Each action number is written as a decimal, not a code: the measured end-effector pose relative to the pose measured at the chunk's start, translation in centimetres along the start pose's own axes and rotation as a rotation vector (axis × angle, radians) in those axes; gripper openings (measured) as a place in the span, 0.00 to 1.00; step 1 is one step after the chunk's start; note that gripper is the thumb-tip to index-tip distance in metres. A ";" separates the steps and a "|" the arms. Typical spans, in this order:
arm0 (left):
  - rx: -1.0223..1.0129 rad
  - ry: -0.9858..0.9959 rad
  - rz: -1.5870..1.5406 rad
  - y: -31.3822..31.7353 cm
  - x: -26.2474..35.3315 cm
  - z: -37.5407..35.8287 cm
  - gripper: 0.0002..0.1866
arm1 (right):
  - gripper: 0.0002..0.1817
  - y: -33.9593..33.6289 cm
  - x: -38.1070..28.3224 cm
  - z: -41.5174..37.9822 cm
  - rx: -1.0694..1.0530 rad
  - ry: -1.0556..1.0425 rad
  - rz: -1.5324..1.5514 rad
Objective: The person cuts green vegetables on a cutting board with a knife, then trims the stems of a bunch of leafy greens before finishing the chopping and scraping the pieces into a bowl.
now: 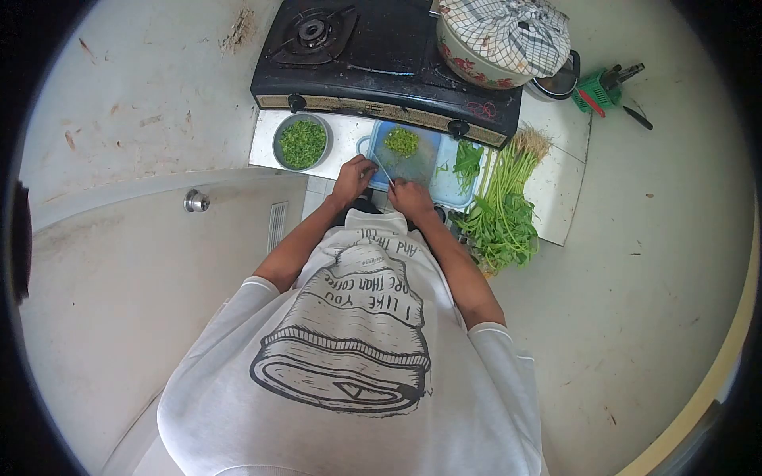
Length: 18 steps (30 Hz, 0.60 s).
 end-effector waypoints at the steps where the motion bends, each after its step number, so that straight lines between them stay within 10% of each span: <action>1: 0.001 0.003 0.006 0.0 -0.1 0.0 0.06 | 0.21 0.1 -0.1 -0.1 -0.012 0.002 -0.012; 18: 0.024 0.007 -0.019 -0.1 0.1 0.0 0.05 | 0.22 0.1 -0.1 0.0 -0.005 0.034 -0.046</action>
Point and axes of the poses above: each hand's wrist, its own z-axis towards the middle knuckle, its own y-axis out of the palm, x = y × z, the point moved 1 cm from there along z, towards the middle knuckle, and after that the axes turned 15 degrees about z, right-handed, at the moved point
